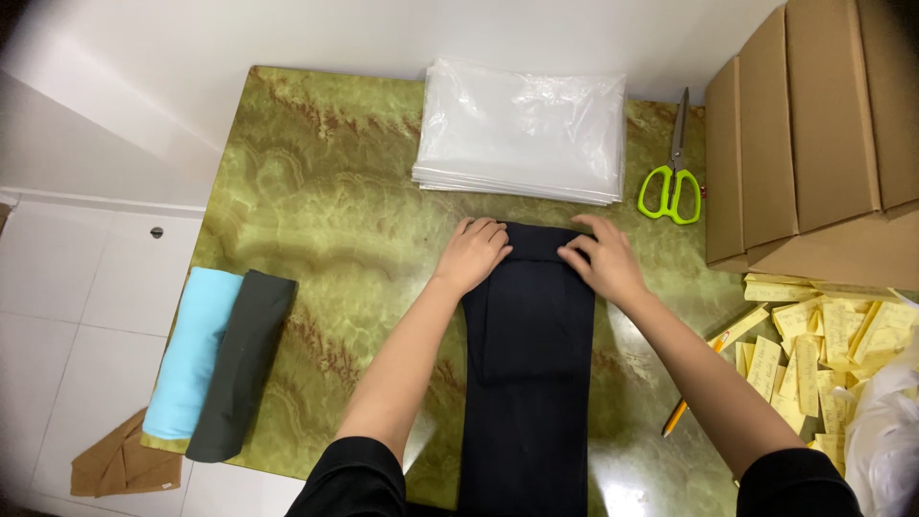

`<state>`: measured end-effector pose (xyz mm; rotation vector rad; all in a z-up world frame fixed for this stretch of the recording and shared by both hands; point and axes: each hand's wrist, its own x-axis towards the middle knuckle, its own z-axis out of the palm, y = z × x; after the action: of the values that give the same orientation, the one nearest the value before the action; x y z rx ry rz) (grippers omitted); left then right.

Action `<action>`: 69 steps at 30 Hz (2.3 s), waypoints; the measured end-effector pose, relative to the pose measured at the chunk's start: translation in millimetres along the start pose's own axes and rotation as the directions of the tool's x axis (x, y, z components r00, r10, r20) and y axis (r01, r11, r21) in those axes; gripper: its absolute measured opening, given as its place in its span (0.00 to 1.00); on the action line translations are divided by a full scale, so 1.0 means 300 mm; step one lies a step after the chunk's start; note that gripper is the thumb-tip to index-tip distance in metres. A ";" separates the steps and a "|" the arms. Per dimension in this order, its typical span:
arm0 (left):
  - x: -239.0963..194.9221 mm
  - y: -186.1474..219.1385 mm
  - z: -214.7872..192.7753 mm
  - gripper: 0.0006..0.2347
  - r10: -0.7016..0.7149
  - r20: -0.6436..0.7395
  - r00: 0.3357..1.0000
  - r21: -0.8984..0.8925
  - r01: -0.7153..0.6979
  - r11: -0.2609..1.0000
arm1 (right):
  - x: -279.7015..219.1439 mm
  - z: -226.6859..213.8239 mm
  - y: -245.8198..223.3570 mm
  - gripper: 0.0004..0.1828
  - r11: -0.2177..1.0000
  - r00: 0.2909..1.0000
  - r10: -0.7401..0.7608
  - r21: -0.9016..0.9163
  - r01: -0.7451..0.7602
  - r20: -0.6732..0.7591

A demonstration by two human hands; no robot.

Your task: Removing clothes from hangers and folding them neatly on a table

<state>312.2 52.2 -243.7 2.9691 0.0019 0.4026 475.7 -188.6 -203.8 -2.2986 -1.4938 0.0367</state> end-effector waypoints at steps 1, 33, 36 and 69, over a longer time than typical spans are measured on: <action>0.008 -0.011 0.034 0.08 -0.030 -0.011 0.999 0.000 0.030 1.000 | 0.015 0.012 0.018 0.10 0.994 0.995 0.092 0.058 -0.095 0.048; -0.252 0.087 -0.077 0.10 0.124 -0.176 0.977 -0.018 -0.129 0.991 | -0.256 0.096 -0.048 0.15 0.997 0.994 -0.050 -0.071 0.043 -0.094; -0.231 0.089 -0.092 0.14 0.022 -0.107 0.994 -0.148 -0.038 0.988 | -0.243 0.108 -0.023 0.14 0.990 0.998 0.013 0.139 -0.004 -0.066; -0.492 0.210 -0.146 0.16 0.043 -0.100 0.994 -0.009 -0.044 0.999 | -0.363 0.015 -0.147 0.16 0.999 0.999 0.044 -0.020 -0.045 -0.031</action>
<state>157.2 -6.9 -232.0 2.9390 -0.0539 0.5542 389.3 -267.7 -213.7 -2.3382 -1.4343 -0.0022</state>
